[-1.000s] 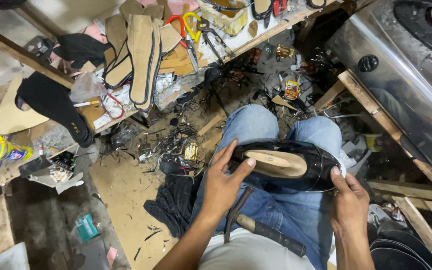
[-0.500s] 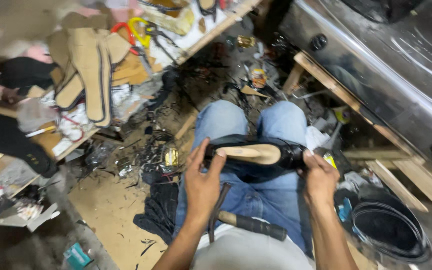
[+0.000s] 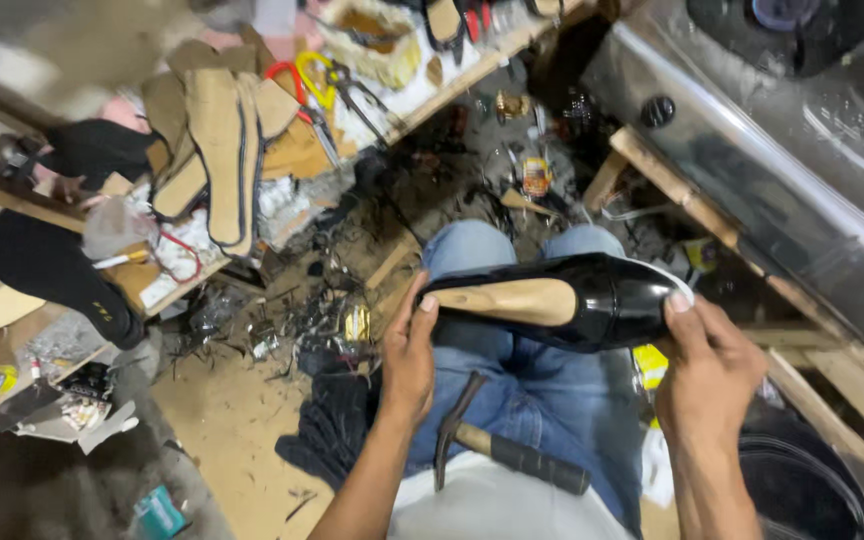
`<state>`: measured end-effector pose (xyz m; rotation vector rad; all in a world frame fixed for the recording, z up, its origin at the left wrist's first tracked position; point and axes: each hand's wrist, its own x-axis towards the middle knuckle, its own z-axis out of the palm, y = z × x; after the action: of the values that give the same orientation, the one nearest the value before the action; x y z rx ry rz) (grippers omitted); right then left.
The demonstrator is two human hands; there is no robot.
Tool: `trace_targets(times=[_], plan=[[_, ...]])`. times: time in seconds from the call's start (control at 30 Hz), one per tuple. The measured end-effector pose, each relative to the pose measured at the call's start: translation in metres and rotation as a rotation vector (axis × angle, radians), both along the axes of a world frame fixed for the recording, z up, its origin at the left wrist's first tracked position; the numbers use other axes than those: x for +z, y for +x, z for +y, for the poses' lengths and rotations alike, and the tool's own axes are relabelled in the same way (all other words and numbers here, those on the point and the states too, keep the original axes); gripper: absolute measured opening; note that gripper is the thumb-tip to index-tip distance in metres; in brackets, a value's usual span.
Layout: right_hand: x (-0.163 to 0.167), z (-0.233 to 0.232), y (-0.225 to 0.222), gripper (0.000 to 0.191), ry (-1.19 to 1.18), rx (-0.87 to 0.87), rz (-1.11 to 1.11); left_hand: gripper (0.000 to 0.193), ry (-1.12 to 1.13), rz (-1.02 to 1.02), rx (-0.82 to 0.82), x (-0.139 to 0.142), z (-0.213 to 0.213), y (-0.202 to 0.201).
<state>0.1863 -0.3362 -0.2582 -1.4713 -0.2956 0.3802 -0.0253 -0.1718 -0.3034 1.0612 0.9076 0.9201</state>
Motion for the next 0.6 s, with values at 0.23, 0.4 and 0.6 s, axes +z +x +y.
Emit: trace_targets(times=[0.23, 0.4, 0.6], plan=[[0.062, 0.025, -0.054, 0.019, -0.216, 0.014, -0.498, 0.05, 1.015, 0.381, -0.182, 0.052, -0.036, 0.004], [0.091, 0.064, -0.087, 0.03, -0.229, 0.186, -0.549, 0.093, 1.169, 0.553, -0.11, 0.075, -0.039, 0.015], [0.129, 0.108, -0.111, 0.069, -0.15, 0.688, -0.573, 0.088, 1.02, 0.447, 0.263, 0.088, 0.011, 0.002]])
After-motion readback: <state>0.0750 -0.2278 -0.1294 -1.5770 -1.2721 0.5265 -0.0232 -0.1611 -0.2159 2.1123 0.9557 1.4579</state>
